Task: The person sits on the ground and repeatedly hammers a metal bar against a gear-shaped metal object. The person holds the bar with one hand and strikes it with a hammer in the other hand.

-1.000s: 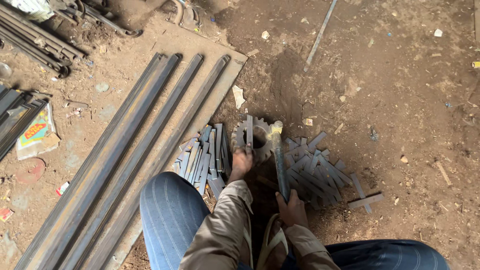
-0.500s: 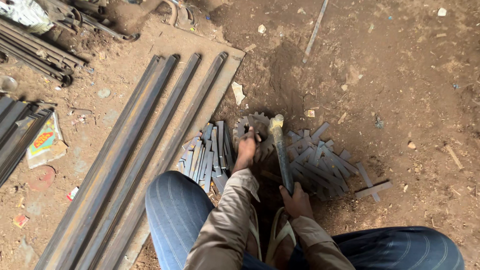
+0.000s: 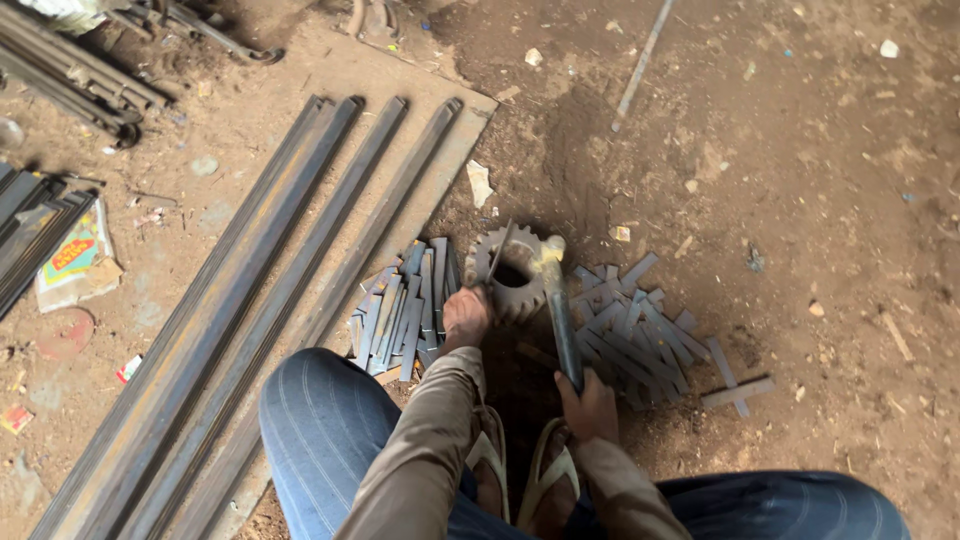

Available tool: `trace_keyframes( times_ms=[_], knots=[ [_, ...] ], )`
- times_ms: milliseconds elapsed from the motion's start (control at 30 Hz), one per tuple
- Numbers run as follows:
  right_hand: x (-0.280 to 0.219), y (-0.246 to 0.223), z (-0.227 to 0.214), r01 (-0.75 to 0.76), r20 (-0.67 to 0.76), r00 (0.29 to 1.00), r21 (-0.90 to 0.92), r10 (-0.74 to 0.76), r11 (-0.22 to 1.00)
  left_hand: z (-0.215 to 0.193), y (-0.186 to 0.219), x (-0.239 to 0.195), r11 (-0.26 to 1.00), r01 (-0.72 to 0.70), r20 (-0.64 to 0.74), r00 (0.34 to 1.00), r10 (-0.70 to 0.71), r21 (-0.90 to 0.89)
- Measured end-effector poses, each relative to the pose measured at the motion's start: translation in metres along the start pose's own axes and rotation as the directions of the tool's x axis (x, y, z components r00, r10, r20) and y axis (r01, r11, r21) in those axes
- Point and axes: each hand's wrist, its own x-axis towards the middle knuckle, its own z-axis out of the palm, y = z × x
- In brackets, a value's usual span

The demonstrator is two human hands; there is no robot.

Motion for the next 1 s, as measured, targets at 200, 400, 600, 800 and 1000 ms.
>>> trace_keyframes(
  times_ms=[200, 400, 600, 800, 1000],
  knots=[
    [-0.017, -0.028, -0.006, 0.216, -0.092, 0.975, 0.177, -0.202, 0.96, 0.004, -0.001, 0.01, 0.999, -0.021, -0.003, 1.0, 0.021, 0.05],
    [-0.012, -0.045, 0.011, 0.39, -0.121, 0.918, 0.093, -0.379, 0.916, 0.005, -0.008, 0.013, 0.998, -0.065, -0.004, 0.998, 0.065, -0.024],
    [0.005, -0.042, 0.016, -0.001, 0.008, 1.0, -0.1, 0.002, 0.995, 0.008, -0.014, -0.001, 0.993, -0.114, -0.191, 0.975, 0.115, 0.016],
    [0.01, 0.006, -0.009, -0.148, -0.006, 0.989, -0.09, 0.148, 0.985, 0.007, -0.013, -0.007, 0.908, -0.01, -0.022, 1.0, 0.001, -0.418],
    [0.026, 0.083, 0.005, -0.125, -0.058, 0.991, -0.16, 0.117, 0.979, 0.013, -0.01, -0.024, 0.884, 0.164, -0.083, 0.972, -0.221, -0.438]
  ],
)
